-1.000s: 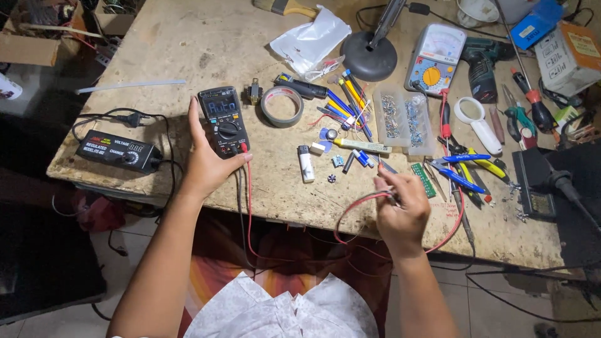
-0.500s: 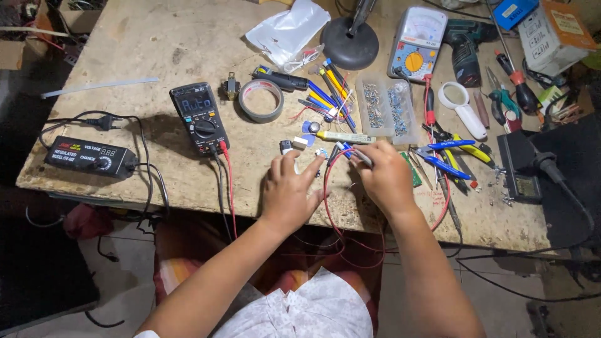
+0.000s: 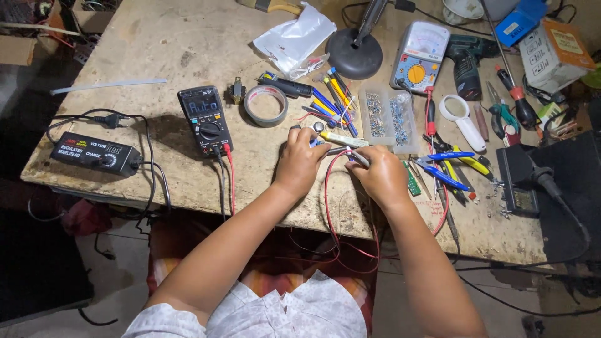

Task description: Testing electronic components with a multimeter and assembling a small handheld device at a repair bench.

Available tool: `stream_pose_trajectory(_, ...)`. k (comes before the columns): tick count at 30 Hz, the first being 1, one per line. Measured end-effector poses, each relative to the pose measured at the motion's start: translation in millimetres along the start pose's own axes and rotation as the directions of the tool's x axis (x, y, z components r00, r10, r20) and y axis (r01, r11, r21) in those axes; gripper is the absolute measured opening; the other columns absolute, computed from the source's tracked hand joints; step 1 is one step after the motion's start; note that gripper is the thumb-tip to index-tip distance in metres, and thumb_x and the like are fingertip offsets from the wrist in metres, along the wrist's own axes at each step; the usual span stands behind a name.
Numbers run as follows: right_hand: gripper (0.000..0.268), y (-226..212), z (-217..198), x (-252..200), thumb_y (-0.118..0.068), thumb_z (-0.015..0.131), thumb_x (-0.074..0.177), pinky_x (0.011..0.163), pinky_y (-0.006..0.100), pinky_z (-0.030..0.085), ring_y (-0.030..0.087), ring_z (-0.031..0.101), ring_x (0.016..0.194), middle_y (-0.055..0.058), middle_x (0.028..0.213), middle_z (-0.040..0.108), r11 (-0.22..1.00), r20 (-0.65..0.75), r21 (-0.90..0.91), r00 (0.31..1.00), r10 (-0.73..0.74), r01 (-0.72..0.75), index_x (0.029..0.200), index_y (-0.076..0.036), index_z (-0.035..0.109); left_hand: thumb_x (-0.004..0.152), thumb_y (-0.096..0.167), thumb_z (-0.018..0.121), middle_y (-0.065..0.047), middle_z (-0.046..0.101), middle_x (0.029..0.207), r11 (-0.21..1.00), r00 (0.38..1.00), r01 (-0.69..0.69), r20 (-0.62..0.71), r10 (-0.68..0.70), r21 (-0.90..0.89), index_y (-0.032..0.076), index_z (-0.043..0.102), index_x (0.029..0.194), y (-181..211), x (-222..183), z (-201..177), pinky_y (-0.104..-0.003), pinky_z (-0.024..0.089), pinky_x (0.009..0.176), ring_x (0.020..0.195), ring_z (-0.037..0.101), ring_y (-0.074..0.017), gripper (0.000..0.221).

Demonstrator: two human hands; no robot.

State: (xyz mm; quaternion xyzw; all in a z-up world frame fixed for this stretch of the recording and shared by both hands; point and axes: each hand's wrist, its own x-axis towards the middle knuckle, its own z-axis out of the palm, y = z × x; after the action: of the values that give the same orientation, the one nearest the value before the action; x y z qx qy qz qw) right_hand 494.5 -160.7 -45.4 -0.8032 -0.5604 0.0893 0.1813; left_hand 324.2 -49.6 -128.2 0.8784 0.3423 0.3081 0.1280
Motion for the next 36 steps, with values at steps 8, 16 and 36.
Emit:
stream_pose_trajectory(8, 0.019, -5.2, -11.2, -23.5, -0.020, 0.077, 0.082, 0.086, 0.048, 0.060, 0.034, 0.074, 0.099, 0.005, 0.101, 0.077, 0.999, 0.069, -0.010, 0.996, -0.048, 0.048, 0.100, -0.020, 0.081, 0.094, 0.022, 0.069, -0.003, 0.053, 0.108, 1.000, 0.997, -0.016, -0.081, 0.017, 0.021, 0.021, 0.077, 0.098, -7.9, 15.5, 0.9, -0.043, 0.063, 0.072, 0.116, 0.053, -0.0298, 0.008)
stream_pose_trajectory(16, 0.018, -38.0, 21.7, -4.2, -0.019, 0.074, 0.081, 0.081, 0.046, 0.060, 0.030, 0.074, 0.100, -0.002, 0.108, 0.078, 0.919, 0.079, 0.121, 0.919, -0.386, 0.376, 0.099, -0.020, 0.078, 0.096, 0.023, 0.069, 0.001, 0.057, 0.102, 0.969, 0.973, -0.028, -0.229, -0.030, -0.247, 0.024, 0.075, 0.105, -23.0, 22.4, -11.2, -0.041, 0.052, 0.094, 0.106, 0.059, -0.0273, 0.011)
stream_pose_trajectory(36, 0.081, -57.2, 10.9, -68.4, -0.061, 0.020, 0.106, 0.066, 0.028, 0.064, 0.020, 0.071, 0.073, 0.014, 0.079, 0.064, 0.401, -0.267, 0.906, 0.919, 0.289, 0.137, 0.126, 0.001, 0.068, 0.090, 0.038, 0.074, -0.002, 0.060, 0.107, 0.998, 0.977, 0.023, 0.215, -0.009, -0.063, 0.022, 0.073, 0.119, -7.8, -34.3, -79.2, -0.045, 0.057, 0.085, 0.107, 0.060, -0.0287, 0.033)
